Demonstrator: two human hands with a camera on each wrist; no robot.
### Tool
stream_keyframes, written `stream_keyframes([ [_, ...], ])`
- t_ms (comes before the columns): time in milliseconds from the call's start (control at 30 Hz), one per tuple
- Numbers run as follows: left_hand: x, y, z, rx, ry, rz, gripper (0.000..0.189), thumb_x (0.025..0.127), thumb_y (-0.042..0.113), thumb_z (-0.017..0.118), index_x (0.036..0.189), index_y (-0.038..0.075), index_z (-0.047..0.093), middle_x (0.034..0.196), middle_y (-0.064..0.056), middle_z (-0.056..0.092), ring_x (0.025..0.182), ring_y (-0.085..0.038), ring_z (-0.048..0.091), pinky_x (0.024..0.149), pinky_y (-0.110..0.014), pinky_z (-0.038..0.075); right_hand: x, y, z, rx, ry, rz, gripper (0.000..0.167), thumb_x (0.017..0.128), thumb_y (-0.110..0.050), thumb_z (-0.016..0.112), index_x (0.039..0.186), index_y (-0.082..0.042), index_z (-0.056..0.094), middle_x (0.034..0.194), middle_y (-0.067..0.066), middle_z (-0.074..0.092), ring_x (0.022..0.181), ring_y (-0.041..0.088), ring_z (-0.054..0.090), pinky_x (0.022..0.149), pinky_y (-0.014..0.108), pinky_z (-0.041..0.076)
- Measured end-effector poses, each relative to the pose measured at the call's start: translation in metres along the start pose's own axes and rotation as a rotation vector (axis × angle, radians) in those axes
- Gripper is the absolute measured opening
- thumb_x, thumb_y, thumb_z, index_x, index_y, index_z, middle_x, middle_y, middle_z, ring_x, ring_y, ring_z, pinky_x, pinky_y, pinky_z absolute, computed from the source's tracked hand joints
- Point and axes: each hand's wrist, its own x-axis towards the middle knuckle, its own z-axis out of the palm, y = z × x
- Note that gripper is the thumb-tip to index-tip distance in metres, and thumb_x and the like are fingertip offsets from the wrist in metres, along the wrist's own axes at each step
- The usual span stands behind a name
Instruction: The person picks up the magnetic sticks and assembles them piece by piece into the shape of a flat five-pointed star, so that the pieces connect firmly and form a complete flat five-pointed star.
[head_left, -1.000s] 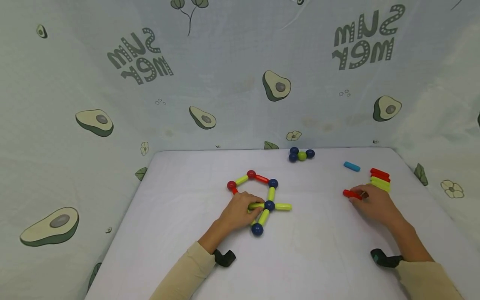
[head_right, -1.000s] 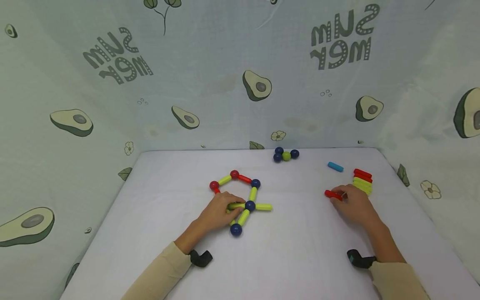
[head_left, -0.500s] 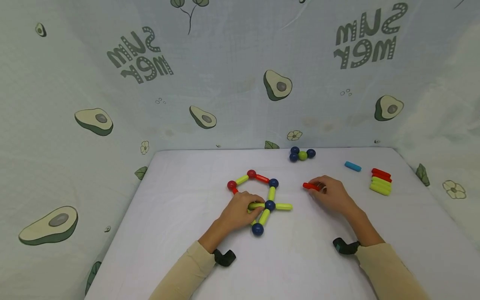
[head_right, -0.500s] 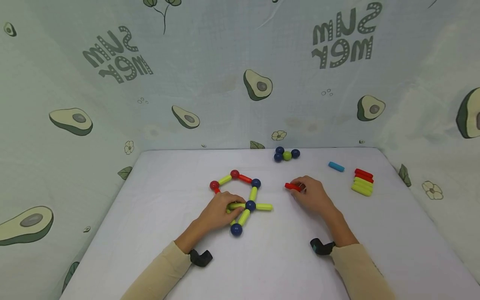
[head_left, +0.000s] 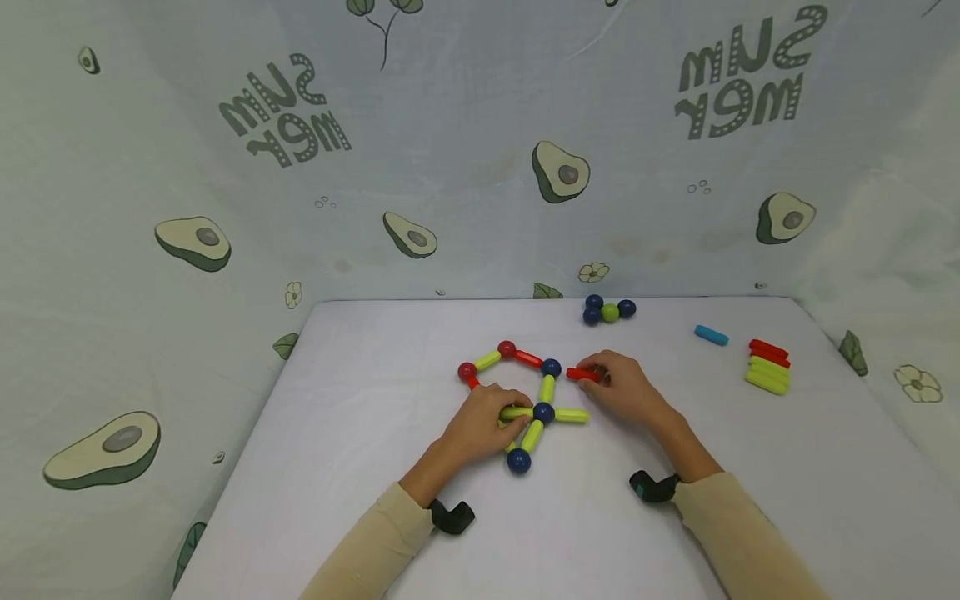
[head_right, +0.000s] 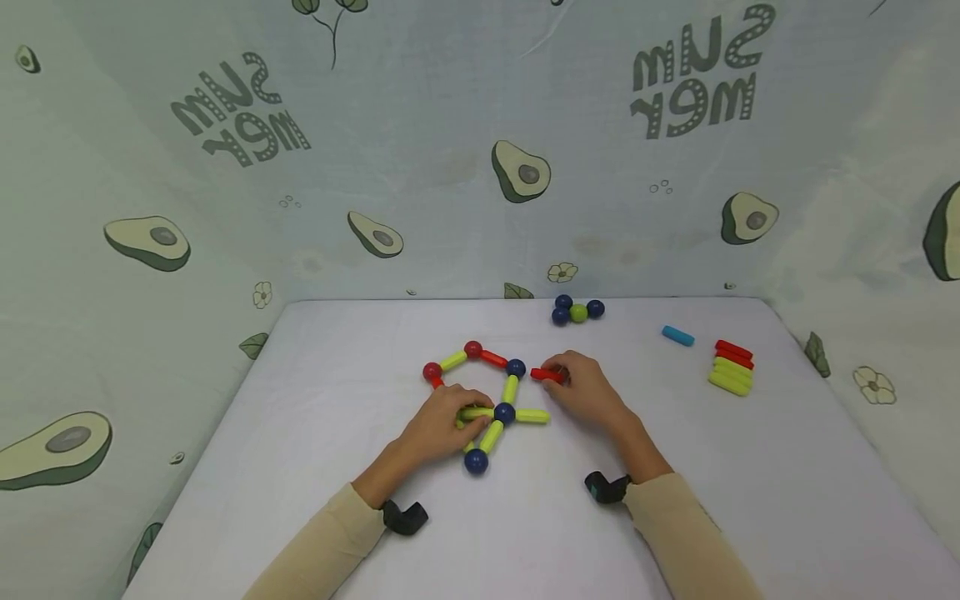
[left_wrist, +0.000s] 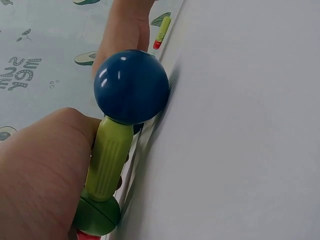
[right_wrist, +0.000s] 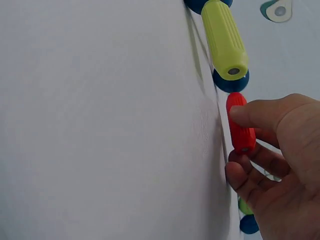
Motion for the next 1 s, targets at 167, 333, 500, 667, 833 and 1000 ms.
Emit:
stream_keyframes([
  [167, 0.0, 0.0, -0.001, 0.013, 0.006, 0.005, 0.021, 0.098, 0.031, 0.069, 0.117, 0.023, 0.076, 0.095, 0.014, 0.071, 0.08, -0.004, 0.052, 0.07, -0.016, 0.043, 0.004, -0.004, 0.002, 0.004, -0.006, -0.03, 0.032, 0.096, -0.015, 0.072, 0.125, -0.003, 0.069, 0.117, 0.014, 0.068, 0.097, 0.025, 0.059, 0.086, 0.039, 0.054],
  [333, 0.001, -0.001, -0.002, 0.032, 0.009, 0.005, 0.021, 0.098, 0.032, 0.069, 0.116, 0.023, 0.076, 0.093, 0.014, 0.07, 0.079, -0.005, 0.051, 0.068, -0.016, 0.041, 0.009, -0.003, 0.001, 0.015, 0.008, -0.007, 0.031, 0.099, -0.019, 0.068, 0.126, -0.004, 0.068, 0.114, 0.012, 0.068, 0.098, 0.025, 0.06, 0.087, 0.041, 0.054],
  [500, 0.001, -0.001, -0.003, 0.033, 0.013, 0.003, 0.02, 0.097, 0.032, 0.07, 0.115, 0.023, 0.076, 0.092, 0.014, 0.07, 0.077, -0.004, 0.051, 0.069, -0.016, 0.041, 0.022, 0.007, -0.003, 0.046, 0.072, 0.061, 0.034, 0.104, -0.027, 0.061, 0.131, -0.005, 0.064, 0.118, 0.014, 0.066, 0.105, 0.03, 0.06, 0.094, 0.047, 0.055],
  [667, 0.0, -0.002, -0.003, 0.023, 0.015, 0.006, 0.019, 0.097, 0.033, 0.071, 0.113, 0.023, 0.077, 0.089, 0.015, 0.069, 0.076, -0.003, 0.05, 0.07, -0.017, 0.04, 0.041, 0.021, -0.009, 0.073, 0.137, 0.094, 0.039, 0.105, -0.025, 0.06, 0.137, -0.003, 0.059, 0.128, 0.019, 0.06, 0.11, 0.034, 0.059, 0.097, 0.051, 0.054],
  [833, 0.0, -0.002, -0.003, 0.027, 0.023, 0.013, 0.018, 0.097, 0.033, 0.071, 0.112, 0.024, 0.077, 0.088, 0.016, 0.069, 0.076, -0.004, 0.05, 0.07, -0.017, 0.039, 0.059, 0.027, -0.018, 0.064, 0.206, 0.072, 0.042, 0.103, -0.02, 0.063, 0.14, 0.0, 0.056, 0.134, 0.022, 0.054, 0.109, 0.036, 0.058, 0.096, 0.053, 0.053],
  [1000, -0.002, 0.0, -0.001, 0.014, 0.005, 0.01, 0.018, 0.097, 0.033, 0.07, 0.111, 0.024, 0.076, 0.088, 0.016, 0.069, 0.076, -0.003, 0.05, 0.07, -0.017, 0.04, 0.07, 0.031, -0.02, 0.02, 0.171, 0.065, 0.048, 0.101, -0.014, 0.063, 0.146, 0.0, 0.051, 0.148, 0.026, 0.046, 0.109, 0.038, 0.056, 0.097, 0.055, 0.053],
])
